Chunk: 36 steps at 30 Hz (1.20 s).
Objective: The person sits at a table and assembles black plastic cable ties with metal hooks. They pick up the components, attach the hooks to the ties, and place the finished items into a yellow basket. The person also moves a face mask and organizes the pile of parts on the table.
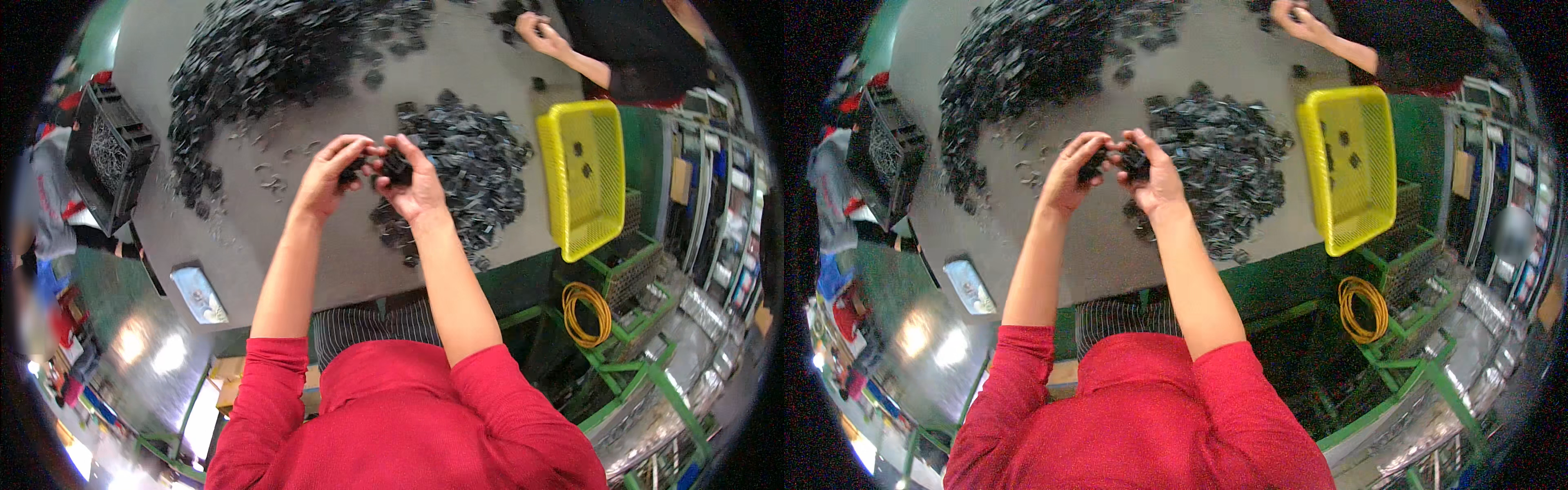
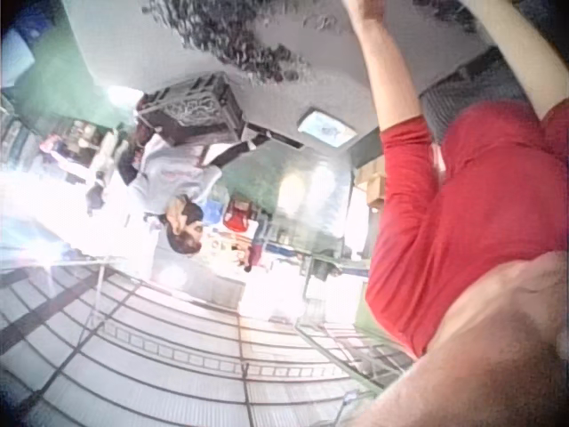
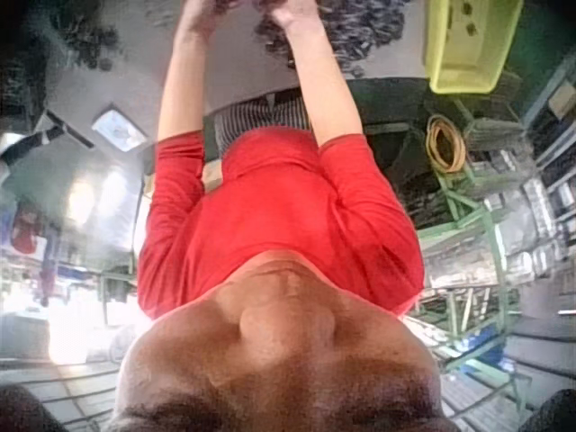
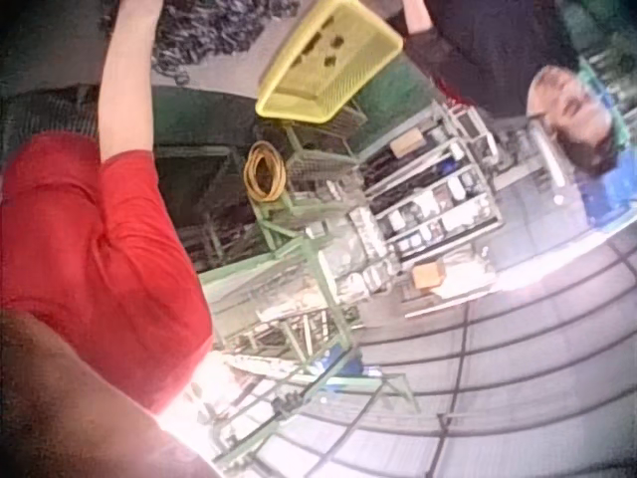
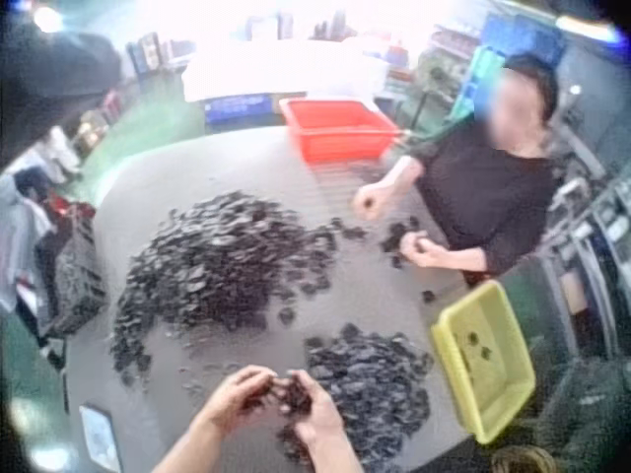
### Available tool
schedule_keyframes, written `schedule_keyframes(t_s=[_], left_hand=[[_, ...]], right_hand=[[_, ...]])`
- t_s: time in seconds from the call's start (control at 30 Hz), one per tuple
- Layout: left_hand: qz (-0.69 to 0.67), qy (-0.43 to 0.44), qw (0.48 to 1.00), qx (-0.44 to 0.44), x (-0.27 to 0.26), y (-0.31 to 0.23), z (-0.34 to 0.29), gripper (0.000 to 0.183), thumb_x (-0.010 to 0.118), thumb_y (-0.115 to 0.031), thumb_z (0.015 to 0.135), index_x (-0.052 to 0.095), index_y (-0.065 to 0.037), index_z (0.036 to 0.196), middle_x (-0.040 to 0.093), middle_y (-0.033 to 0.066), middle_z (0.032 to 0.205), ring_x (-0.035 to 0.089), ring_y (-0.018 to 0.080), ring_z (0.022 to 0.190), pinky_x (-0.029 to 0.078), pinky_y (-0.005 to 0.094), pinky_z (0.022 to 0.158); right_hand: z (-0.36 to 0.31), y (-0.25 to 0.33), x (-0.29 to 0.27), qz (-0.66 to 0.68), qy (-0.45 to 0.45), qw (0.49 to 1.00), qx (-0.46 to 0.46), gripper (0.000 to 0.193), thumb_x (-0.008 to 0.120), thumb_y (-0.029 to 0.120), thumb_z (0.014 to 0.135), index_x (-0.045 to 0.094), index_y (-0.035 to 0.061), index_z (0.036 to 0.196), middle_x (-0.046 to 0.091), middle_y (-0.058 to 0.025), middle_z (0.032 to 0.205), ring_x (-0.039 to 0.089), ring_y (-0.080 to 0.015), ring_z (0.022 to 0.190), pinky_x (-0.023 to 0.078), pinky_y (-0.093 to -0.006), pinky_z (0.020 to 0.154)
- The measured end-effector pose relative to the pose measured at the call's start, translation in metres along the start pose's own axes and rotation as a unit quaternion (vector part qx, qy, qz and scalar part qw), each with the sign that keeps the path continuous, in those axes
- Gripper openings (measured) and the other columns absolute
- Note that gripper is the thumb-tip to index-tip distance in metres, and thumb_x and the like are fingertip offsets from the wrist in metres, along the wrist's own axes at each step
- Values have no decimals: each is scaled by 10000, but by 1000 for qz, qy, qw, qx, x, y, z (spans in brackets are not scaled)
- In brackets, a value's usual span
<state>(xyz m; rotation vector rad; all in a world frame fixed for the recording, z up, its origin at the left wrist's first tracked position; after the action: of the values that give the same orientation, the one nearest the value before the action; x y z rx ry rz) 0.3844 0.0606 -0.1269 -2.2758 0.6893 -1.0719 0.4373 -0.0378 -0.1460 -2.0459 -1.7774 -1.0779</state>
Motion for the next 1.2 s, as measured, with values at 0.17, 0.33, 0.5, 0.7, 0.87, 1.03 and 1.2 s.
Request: schedule_keyframes(t_s=[0.17,0.33,0.5,0.7,0.87,1.03,1.2], left_hand=[[31,14,996,-88,193,77,46,215,592,-306,866,606,-100,922,607,-16,763,541,64,616,435,197,516],[92,74,984,-133,345,164,92,326,589,-256,838,546,-42,1080,581,68,974,540,152,779,471,293,623],[262,67,962,-38,392,175,125,669,588,-288,841,323,71,1339,453,208,1304,453,275,1198,362,335,990],[312,0,944,109,283,79,75,479,552,-289,859,486,-8,1242,471,179,1283,466,278,1184,367,348,992],[366,-303,804,357,61,-21,-30,243,556,-105,802,575,-50,1038,565,125,1079,516,288,1058,390,368,952],[420,-556,631,341,-185,-49,-156,262,539,-31,797,558,-41,1058,512,160,1171,445,322,1159,333,399,1019],[503,-523,597,342,-294,-88,-179,324,565,-162,849,528,-62,1156,475,138,1254,394,329,1226,311,408,1039]], right_hand=[[-88,153,-111,35,-151,968,-196,205,631,258,836,589,89,943,617,-44,795,593,-164,677,459,-263,523],[-141,261,-238,71,-190,938,-280,197,522,246,897,554,74,986,601,-63,836,568,-168,711,463,-289,556],[-159,308,-252,14,-219,917,-333,408,535,335,891,459,86,1206,546,-90,1111,547,-228,1001,477,-422,813],[-144,316,-253,-211,-259,870,-361,705,622,293,825,263,26,1370,345,-182,1357,376,-332,1208,341,-518,956],[-130,215,-54,-487,-272,596,-578,486,559,-31,807,384,-10,1260,461,-157,1213,511,-259,1042,434,-359,915],[-9,-39,114,-747,109,555,-349,409,599,16,751,522,90,1146,525,-109,1076,546,-249,976,471,-345,842],[62,-201,174,-850,129,452,-237,626,707,147,717,407,145,1266,414,-142,1224,470,-334,1127,459,-423,879]])
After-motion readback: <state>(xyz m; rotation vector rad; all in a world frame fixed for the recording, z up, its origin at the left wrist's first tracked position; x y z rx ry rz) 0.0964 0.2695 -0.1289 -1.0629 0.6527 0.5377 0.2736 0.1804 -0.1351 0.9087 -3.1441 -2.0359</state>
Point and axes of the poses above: each hand's wrist, its own z-axis towards the middle knuckle, its own x-axis out of the palm, y = z × x, the point moved 9 cm from there along z, towards the middle knuckle
